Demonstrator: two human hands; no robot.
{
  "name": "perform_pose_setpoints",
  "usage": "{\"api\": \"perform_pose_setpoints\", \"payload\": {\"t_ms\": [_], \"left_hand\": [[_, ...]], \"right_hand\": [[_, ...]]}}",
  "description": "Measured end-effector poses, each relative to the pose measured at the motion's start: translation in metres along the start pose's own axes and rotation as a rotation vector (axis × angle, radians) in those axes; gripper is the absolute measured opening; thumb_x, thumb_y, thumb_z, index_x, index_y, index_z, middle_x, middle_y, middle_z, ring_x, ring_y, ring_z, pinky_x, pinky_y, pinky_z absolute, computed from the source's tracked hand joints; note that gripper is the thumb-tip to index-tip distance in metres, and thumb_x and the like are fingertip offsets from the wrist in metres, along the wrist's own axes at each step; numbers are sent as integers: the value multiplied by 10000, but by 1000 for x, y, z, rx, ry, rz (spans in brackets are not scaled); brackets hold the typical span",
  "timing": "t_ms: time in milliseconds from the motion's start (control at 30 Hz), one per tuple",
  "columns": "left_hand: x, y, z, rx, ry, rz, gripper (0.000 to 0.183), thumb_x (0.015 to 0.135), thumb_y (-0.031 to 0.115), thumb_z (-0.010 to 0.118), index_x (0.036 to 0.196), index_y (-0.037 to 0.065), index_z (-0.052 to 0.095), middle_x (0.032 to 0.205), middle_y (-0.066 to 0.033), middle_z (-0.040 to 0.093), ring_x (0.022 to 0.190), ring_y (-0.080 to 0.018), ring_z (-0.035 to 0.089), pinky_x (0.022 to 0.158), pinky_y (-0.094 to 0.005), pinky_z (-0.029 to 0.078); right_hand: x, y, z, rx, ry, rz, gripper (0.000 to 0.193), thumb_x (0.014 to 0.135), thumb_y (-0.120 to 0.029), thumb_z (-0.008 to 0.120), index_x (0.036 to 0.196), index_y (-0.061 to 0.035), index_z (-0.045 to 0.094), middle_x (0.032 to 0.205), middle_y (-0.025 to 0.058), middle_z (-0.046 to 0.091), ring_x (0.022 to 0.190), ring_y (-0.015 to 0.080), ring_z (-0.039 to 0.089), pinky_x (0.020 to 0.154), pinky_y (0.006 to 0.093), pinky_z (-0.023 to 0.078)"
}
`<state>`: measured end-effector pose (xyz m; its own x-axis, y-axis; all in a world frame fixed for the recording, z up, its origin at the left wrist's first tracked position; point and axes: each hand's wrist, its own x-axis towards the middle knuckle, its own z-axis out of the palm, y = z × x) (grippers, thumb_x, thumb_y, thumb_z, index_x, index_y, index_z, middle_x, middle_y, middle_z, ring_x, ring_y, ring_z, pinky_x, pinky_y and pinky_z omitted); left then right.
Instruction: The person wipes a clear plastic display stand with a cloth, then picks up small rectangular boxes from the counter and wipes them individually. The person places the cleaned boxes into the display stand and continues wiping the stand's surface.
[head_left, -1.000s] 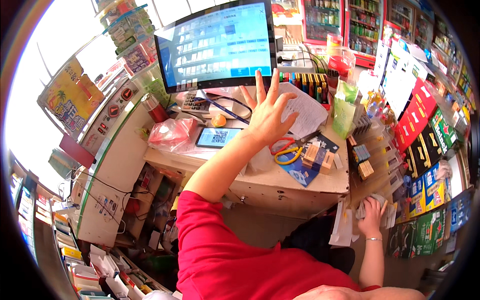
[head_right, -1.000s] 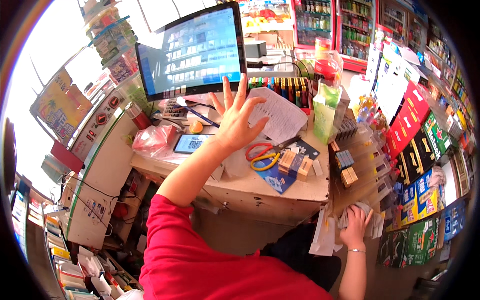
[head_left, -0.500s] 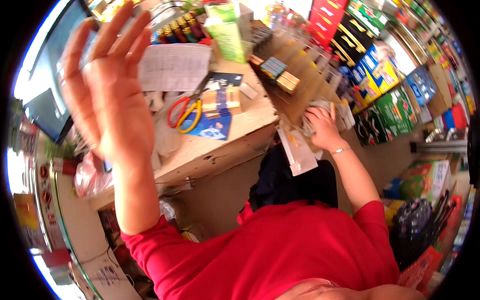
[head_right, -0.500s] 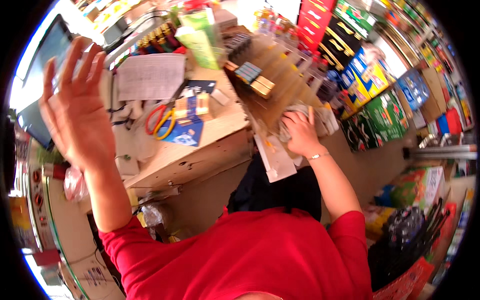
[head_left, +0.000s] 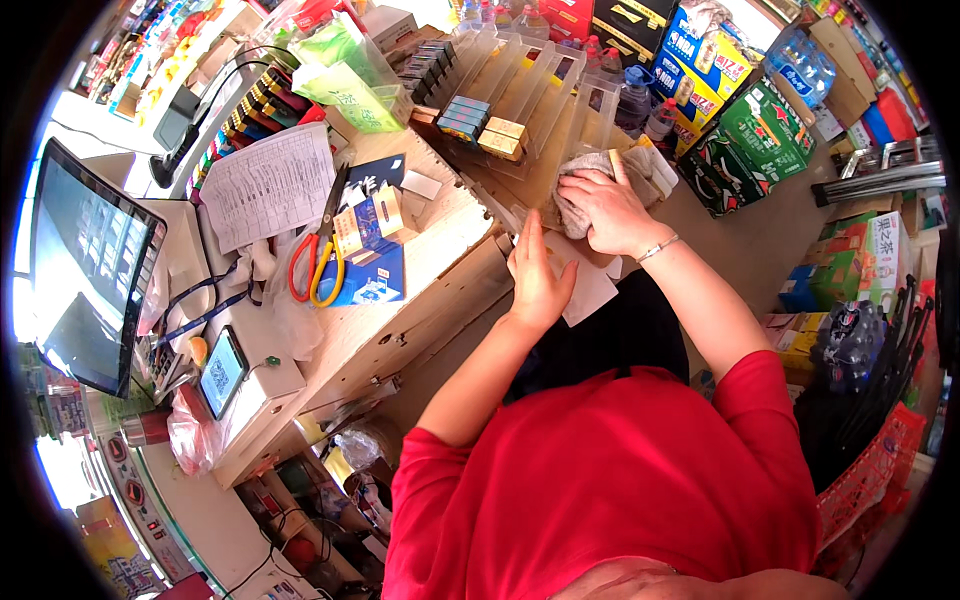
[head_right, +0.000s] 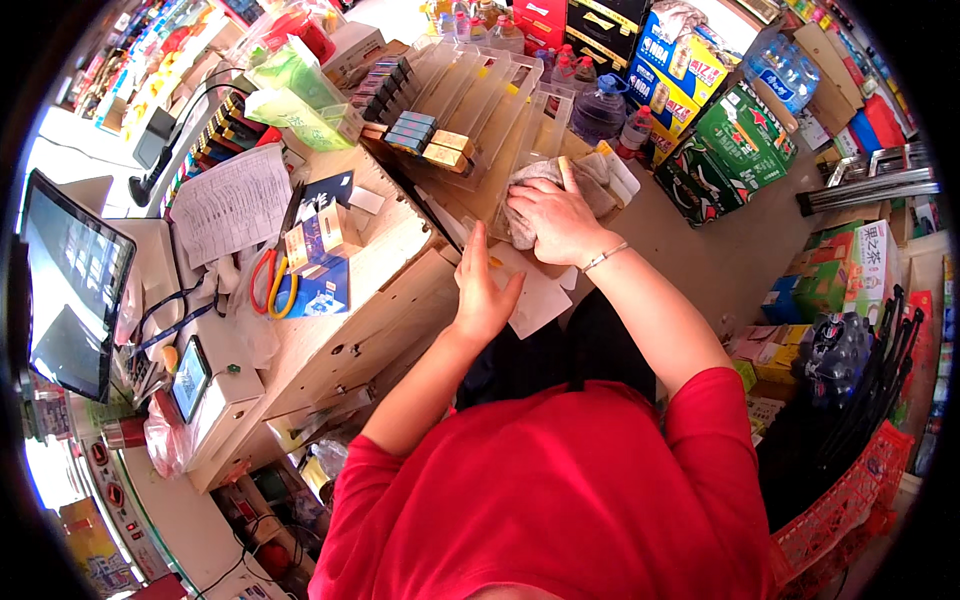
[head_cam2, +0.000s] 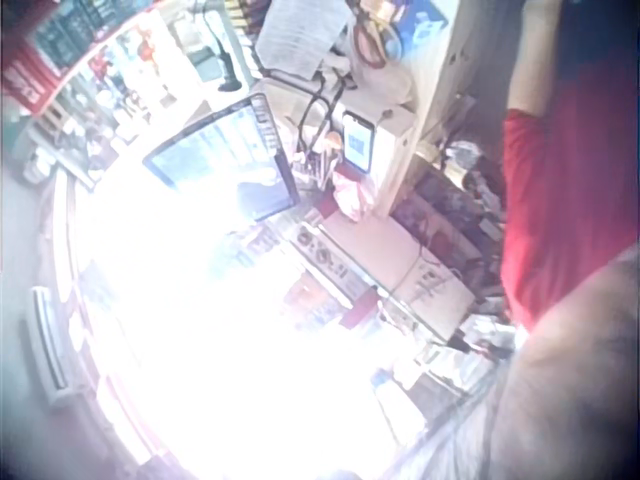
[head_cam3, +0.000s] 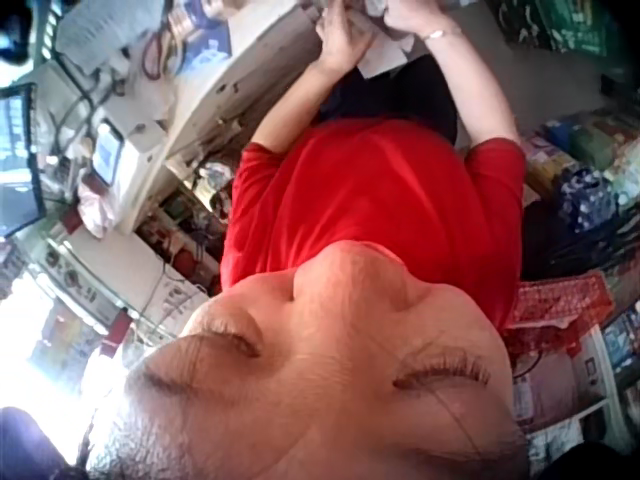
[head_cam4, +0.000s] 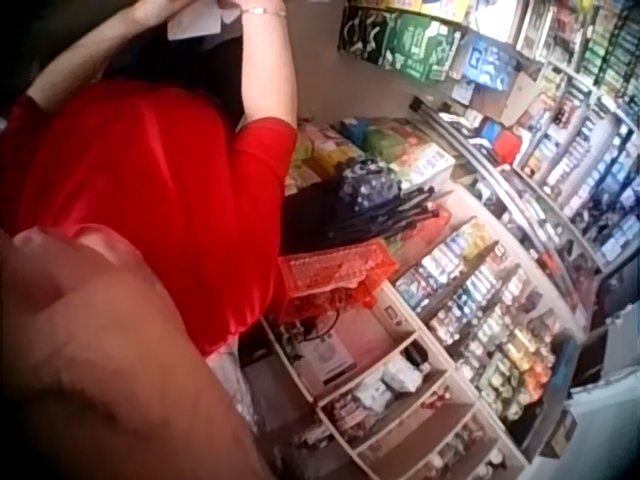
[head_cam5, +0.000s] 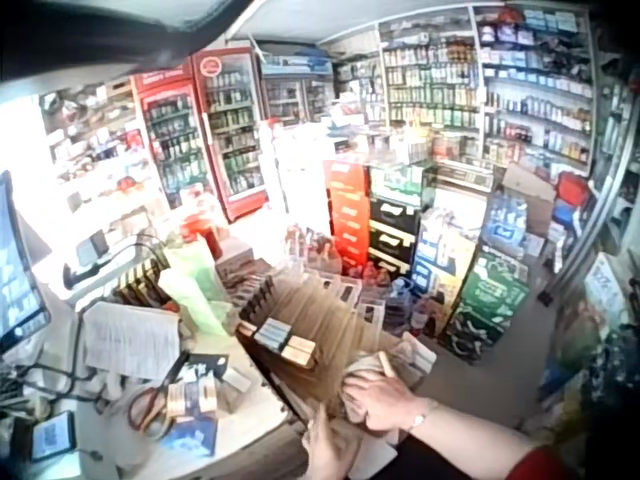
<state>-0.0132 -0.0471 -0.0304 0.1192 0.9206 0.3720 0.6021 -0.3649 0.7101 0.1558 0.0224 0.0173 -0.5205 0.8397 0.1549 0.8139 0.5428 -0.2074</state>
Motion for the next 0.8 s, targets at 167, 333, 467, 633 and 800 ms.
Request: {"api": "perform_pose_setpoints", "payload": {"t_ms": [167, 333, 467, 633, 800], "left_hand": [[10, -2, 28, 78, 9, -174, 997, 640, 289, 810, 1427, 1, 269, 1175, -137, 565, 1108, -276, 512, 972, -437, 275], [15, 2, 37, 115, 121, -201, 957, 579, 275, 830, 1381, 47, 360, 1199, -114, 550, 1135, -245, 502, 937, -400, 284], [18, -2, 44, 82, 159, -204, 920, 561, 227, 832, 1347, 72, 380, 1229, -97, 523, 1166, -262, 474, 965, -414, 280], [24, 0, 51, 96, 186, -237, 883, 570, 194, 821, 1322, 79, 374, 1279, -104, 478, 1214, -296, 421, 1027, -459, 255], [26, 0, 50, 92, 168, -270, 886, 573, 195, 819, 1325, 74, 367, 1268, -112, 479, 1217, -311, 411, 1048, -480, 244]], "right_hand": [[0, -5, -1, 15, -12, 4, 460, 638, -59, 628, 1097, -83, 640, 1234, 30, 594, 1225, 202, 477, 1122, 599, 32], [-1, 0, -1, 120, -41, -95, 318, 657, -86, 635, 973, -97, 677, 1108, 19, 653, 1150, 193, 543, 1121, 609, 23], [0, -4, -11, 140, -126, -145, 242, 679, -168, 644, 915, -123, 680, 1037, 13, 671, 1141, 156, 551, 1126, 608, 13], [5, 6, -5, -151, 16, -167, 306, 675, -220, 664, 952, -91, 652, 1063, 27, 646, 1092, 160, 566, 1144, 569, 15], [16, -9, -10, -252, -39, -57, 284, 662, -116, 630, 941, -65, 625, 1003, 41, 653, 1016, 174, 599, 1159, 527, 42]]}}
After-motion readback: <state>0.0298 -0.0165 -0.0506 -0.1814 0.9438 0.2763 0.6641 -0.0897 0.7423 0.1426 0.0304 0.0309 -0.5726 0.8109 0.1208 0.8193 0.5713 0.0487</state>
